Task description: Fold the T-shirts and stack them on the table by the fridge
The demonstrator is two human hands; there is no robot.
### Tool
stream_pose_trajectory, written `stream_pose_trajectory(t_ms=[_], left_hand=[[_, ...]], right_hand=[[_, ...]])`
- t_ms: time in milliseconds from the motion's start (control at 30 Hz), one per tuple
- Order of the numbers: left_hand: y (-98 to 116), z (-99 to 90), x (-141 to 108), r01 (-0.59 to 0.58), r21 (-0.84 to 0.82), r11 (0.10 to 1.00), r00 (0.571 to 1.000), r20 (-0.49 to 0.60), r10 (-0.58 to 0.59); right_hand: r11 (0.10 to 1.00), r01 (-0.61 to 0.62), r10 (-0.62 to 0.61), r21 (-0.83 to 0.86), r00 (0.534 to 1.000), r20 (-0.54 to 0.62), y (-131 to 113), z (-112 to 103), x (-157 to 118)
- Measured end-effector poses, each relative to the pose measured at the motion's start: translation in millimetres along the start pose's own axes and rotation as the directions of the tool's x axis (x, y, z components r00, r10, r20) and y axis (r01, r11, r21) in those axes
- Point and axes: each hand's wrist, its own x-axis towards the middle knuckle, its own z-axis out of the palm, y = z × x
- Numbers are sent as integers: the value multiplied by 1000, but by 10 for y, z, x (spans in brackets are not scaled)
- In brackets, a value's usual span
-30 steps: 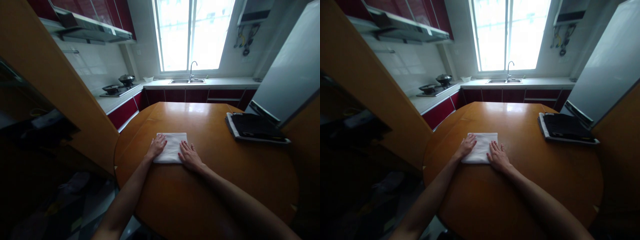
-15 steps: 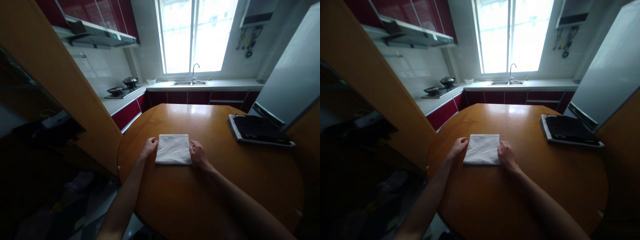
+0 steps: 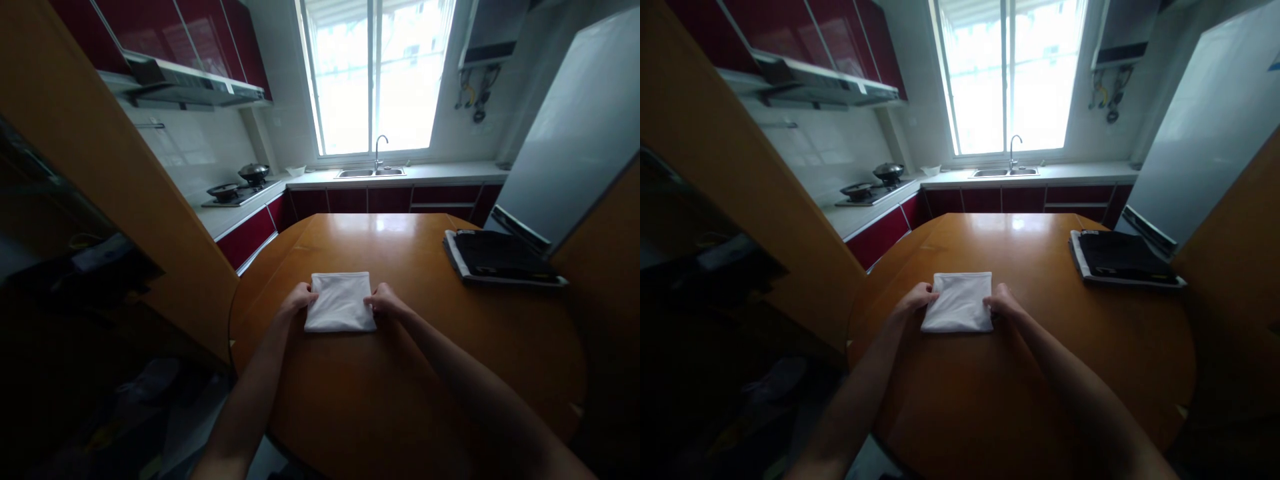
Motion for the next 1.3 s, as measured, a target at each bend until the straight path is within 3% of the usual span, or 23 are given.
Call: stream_pose_trajectory(t_ms=[200, 367, 500, 633, 767, 900, 1000, 1133, 1300], left_hand=[[67, 37, -178, -74, -48, 996, 993, -100, 69], [194, 82, -365, -114, -217, 969, 992, -71, 101], [337, 230, -414, -162, -281, 946, 985, 18, 174], [612, 529, -405, -236, -223, 946, 968, 28, 248], [1063, 998, -382, -341, -266, 902, 930, 46, 365], [1660, 1647, -287, -419, -357, 835, 877, 78, 474], [2151, 2209, -140, -443, -435, 784, 842, 99, 531], [2744, 2937, 131, -456, -532, 713, 808, 89, 582], [3187, 3621, 498, -432, -519, 738, 816, 125, 565]], right_hand=[[991, 61, -61, 115, 998, -5, -95, -8, -104], [948, 21, -34, 318, 999, 36, -147, -67, -225], [877, 5, -39, 481, 997, 59, -37, -312, -315], [807, 54, -72, 588, 997, 7, 196, -748, -409], [714, 178, -135, 677, 984, -117, 488, -1368, -490], [656, 324, -132, 682, 938, -319, 786, -2177, -529], [684, 391, -102, 617, 888, -449, 973, -2834, -495], [752, 365, -8, 549, 838, -546, 1176, -3604, -302], [793, 317, 66, 520, 804, -591, 1397, -4168, 50]])
